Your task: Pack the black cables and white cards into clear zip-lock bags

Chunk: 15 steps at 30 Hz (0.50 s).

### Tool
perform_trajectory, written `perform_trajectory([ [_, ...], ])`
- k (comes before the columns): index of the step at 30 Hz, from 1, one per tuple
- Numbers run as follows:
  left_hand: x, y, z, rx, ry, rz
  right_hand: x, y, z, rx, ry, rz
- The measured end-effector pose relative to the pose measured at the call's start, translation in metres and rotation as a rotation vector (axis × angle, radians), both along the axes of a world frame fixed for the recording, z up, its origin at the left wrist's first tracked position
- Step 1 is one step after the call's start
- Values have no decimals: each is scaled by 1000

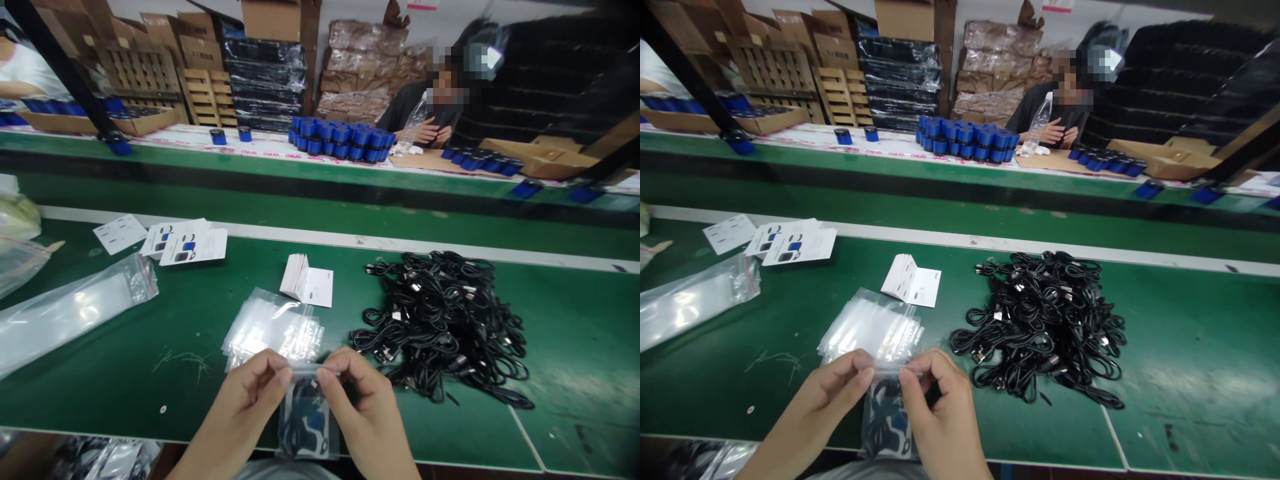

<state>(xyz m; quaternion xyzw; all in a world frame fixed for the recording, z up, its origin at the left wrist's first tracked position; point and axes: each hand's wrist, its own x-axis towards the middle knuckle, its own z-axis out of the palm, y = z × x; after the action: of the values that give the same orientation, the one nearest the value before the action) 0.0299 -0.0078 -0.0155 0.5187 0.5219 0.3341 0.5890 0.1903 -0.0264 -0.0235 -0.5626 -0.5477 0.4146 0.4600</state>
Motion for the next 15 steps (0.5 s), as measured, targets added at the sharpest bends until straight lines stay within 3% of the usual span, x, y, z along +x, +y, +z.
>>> perform_trajectory([
  [2, 6, -3, 0, -10, -17, 16, -8, -3, -4, -14, 87, -55],
  [5, 16, -10, -1, 97, 48, 160, -23, -9, -10, -50, 199, -136],
  [9, 24, -17, -3, 258, 140, 319, -35, -13, -13, 53, 101, -132],
  [15, 21, -20, -19, 315, 171, 123, -35, -9, -9, 97, -42, -133],
])
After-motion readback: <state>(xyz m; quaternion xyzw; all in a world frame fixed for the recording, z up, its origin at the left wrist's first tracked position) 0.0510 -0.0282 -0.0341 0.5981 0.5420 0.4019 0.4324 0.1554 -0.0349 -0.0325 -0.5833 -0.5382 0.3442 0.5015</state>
